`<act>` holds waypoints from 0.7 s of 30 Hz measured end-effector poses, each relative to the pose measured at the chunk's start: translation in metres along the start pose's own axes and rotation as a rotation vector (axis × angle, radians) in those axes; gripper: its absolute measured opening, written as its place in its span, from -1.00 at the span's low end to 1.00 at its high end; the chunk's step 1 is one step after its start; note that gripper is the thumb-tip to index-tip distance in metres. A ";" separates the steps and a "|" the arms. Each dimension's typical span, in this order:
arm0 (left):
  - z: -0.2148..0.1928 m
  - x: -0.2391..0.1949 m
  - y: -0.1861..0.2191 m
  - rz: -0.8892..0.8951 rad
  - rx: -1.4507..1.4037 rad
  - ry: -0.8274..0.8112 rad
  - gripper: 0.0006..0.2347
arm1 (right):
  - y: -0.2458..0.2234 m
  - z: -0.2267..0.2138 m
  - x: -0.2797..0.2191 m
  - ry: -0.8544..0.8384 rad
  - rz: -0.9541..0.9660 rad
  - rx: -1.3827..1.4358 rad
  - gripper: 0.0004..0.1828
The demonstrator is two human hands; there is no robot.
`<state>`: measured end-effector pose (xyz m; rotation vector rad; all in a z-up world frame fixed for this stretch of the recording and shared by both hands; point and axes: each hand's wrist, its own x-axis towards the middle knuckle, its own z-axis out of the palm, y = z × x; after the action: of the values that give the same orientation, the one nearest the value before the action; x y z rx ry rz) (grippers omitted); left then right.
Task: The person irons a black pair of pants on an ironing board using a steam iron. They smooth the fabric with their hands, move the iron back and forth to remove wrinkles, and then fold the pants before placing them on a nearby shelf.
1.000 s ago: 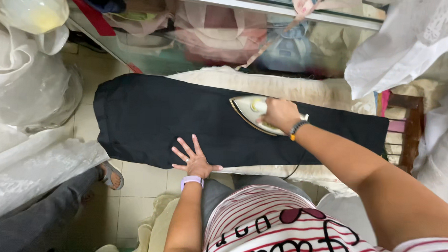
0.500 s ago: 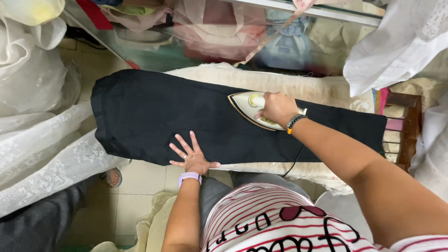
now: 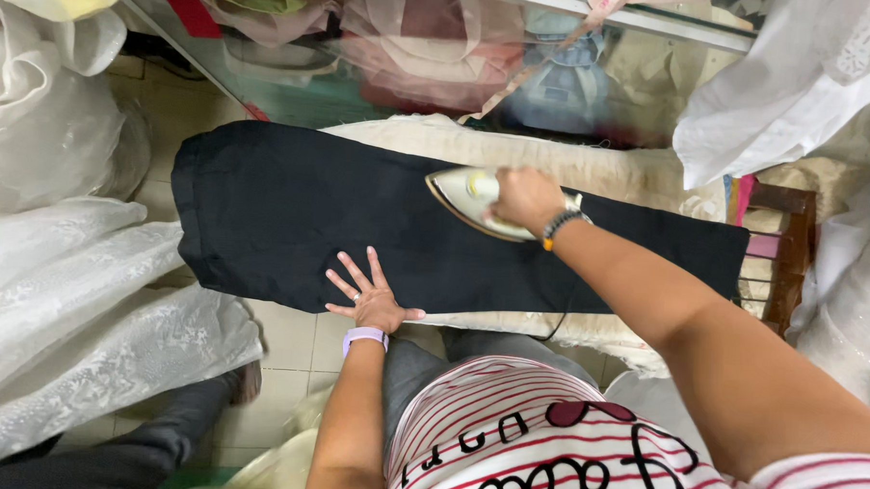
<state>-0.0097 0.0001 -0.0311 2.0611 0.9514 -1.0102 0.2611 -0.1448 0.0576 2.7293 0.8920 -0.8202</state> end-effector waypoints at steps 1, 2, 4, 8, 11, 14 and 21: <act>0.001 0.001 0.000 0.004 -0.001 0.000 0.41 | -0.004 -0.006 0.014 0.002 0.003 -0.002 -0.48; 0.002 0.001 0.000 0.007 0.000 0.010 0.41 | -0.008 -0.012 0.028 0.046 0.059 0.043 -0.45; 0.003 0.001 -0.002 0.004 -0.002 0.014 0.42 | -0.016 -0.022 0.036 0.083 0.113 0.087 -0.42; -0.003 -0.008 0.000 0.037 -0.013 0.015 0.40 | -0.012 0.002 -0.023 0.014 0.084 0.090 -0.40; -0.014 -0.015 0.004 0.033 -0.042 -0.002 0.38 | 0.025 0.063 -0.093 -0.090 -0.002 -0.036 -0.41; -0.010 -0.015 -0.002 0.051 -0.067 0.002 0.39 | 0.044 0.096 -0.136 -0.170 -0.039 -0.128 -0.43; -0.011 -0.021 -0.033 0.275 -0.380 0.088 0.29 | -0.077 0.080 -0.122 -0.057 -0.163 -0.113 -0.48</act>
<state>-0.0415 0.0196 -0.0150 1.8600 0.8027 -0.5514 0.0975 -0.1679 0.0589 2.5494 1.1243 -0.8441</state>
